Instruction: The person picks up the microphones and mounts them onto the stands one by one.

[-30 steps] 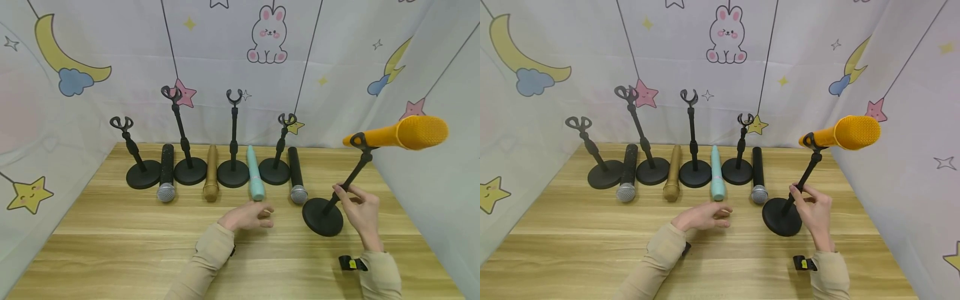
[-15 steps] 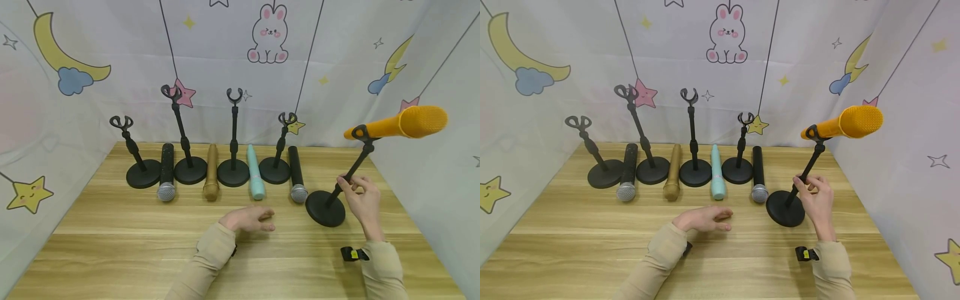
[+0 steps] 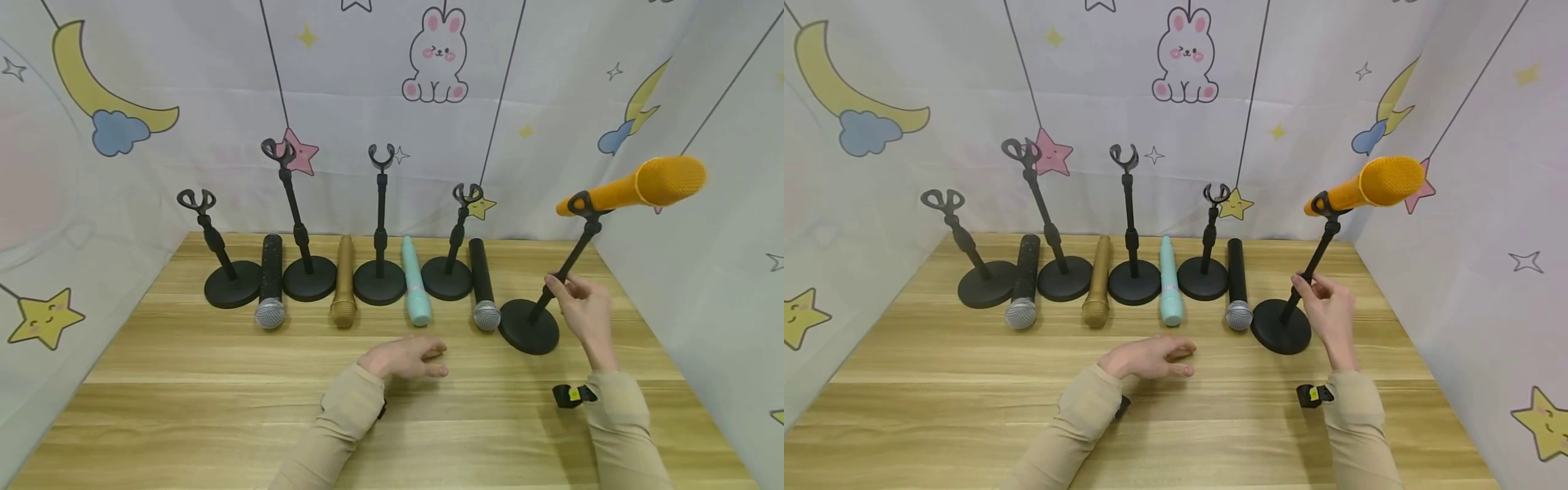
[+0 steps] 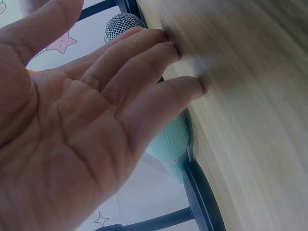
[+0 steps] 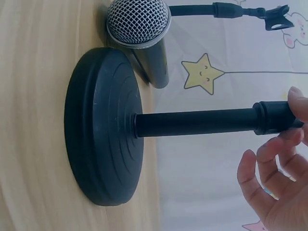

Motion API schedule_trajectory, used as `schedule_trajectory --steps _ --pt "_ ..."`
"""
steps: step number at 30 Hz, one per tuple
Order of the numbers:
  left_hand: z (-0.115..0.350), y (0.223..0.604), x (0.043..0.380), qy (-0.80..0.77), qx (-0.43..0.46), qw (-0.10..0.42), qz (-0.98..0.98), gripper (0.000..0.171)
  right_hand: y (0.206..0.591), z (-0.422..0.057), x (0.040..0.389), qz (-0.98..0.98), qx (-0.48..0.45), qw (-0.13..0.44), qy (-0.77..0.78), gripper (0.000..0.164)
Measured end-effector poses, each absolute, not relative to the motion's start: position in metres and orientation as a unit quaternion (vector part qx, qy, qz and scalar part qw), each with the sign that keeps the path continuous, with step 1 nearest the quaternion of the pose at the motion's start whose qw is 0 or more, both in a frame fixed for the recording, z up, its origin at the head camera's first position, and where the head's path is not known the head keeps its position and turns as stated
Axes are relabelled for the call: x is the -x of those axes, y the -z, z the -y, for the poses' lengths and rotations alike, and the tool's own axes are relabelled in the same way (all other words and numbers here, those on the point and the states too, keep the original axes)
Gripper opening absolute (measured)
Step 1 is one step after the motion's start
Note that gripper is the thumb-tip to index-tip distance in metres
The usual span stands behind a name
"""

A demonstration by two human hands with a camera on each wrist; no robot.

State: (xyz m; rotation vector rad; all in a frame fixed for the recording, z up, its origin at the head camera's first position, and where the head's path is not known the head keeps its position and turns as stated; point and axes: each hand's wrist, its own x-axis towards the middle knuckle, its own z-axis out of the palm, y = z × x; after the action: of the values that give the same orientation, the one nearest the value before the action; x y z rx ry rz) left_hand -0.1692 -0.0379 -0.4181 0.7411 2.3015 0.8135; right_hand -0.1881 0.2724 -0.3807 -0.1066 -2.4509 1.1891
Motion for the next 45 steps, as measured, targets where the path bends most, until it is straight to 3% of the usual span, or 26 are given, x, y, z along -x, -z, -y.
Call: schedule_trajectory --steps 7,22,31,38,45 --pt "0.038 0.419 0.170 -0.308 -0.281 0.290 -0.861 0.052 0.381 -0.272 0.203 0.864 0.048 0.182 -0.467 0.046" --pt "0.039 0.418 0.169 -0.319 -0.277 0.291 -0.859 0.051 0.381 -0.270 0.237 0.844 0.052 0.184 -0.502 0.039" --pt "0.039 0.416 0.168 -0.323 -0.275 0.291 -0.858 0.051 0.381 -0.269 0.255 0.820 0.043 0.186 -0.539 0.023" --pt "0.038 0.417 0.168 -0.322 -0.274 0.290 -0.859 0.051 0.378 -0.269 0.267 0.819 0.059 0.170 -0.544 0.037" --pt "0.038 0.416 0.167 -0.317 -0.268 0.289 -0.863 0.051 0.372 -0.264 0.272 0.801 0.060 0.161 -0.573 0.030"
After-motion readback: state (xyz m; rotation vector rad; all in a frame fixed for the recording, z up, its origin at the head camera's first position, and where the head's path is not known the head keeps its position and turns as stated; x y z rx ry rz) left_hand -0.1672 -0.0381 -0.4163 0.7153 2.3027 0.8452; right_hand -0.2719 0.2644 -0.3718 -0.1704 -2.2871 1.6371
